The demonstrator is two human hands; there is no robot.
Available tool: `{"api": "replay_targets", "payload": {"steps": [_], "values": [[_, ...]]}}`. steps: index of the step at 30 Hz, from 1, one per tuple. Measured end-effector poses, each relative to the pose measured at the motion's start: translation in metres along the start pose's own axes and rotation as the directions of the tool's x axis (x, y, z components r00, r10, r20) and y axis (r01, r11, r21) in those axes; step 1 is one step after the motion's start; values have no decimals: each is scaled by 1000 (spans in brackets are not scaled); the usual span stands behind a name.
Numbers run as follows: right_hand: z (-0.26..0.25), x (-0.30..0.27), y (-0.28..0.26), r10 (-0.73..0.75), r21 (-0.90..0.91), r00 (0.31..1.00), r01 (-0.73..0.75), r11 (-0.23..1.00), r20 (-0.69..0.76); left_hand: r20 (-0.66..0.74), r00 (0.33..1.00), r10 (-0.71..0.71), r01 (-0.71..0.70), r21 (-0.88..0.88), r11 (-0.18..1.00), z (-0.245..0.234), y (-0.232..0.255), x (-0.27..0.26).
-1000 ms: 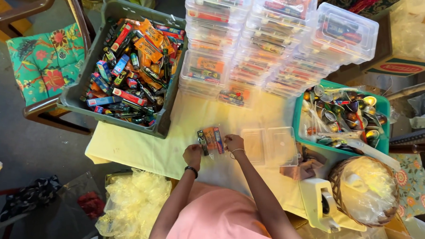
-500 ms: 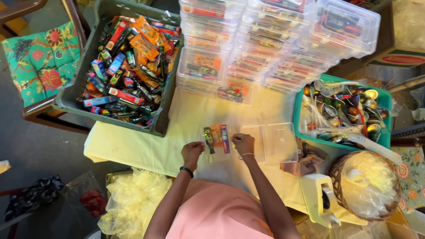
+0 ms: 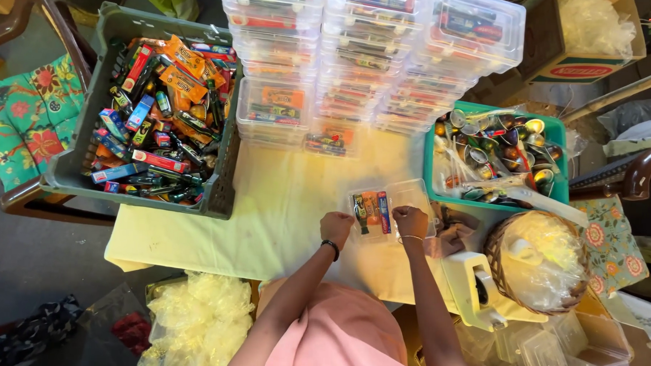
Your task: The person packs small snack packets into clear plastic containers. They pick snacks from a green crate, place them into a container, and then stack the filled container with others on the table.
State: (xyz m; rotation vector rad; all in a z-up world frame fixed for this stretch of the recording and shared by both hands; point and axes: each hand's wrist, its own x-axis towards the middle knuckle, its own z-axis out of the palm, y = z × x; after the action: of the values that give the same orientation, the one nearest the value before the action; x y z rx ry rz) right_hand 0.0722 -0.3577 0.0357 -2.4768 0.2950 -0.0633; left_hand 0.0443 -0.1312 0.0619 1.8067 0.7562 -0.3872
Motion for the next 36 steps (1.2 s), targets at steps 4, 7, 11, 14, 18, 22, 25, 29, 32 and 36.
{"api": "replay_targets", "payload": {"steps": [4,7,11,14,18,22,25,29,32,36], "values": [[-5,-7,-24,97,-85,995,-97,992,-7,-36,999,-15,16,35,999,4,11,1],[6,-13,-24,-70,-97,982,54,994,-174,-45,998,-38,43,112,993,8,9,4],[8,-20,-35,-89,-201,972,45,979,-216,-78,997,-3,16,162,987,14,4,9],[6,-23,-45,-86,-229,975,38,973,-206,-88,996,2,17,210,977,13,10,5],[3,-25,-51,-70,-221,980,28,975,-185,-116,993,26,2,233,973,22,5,8],[2,-23,-49,-81,-220,982,43,975,-169,-84,994,63,-34,313,949,28,4,9],[2,-23,-50,-86,-239,986,50,970,-141,-125,977,174,-114,386,916,30,3,5],[11,-24,-41,-161,-255,976,121,959,-145,-92,956,279,-199,498,844,26,10,-10],[10,-28,-43,-207,-267,970,168,949,-125,-64,827,558,-412,605,681,26,8,-17],[-6,-40,-73,-297,-510,954,280,814,50,145,614,776,-542,792,282,39,-10,-6]]}}
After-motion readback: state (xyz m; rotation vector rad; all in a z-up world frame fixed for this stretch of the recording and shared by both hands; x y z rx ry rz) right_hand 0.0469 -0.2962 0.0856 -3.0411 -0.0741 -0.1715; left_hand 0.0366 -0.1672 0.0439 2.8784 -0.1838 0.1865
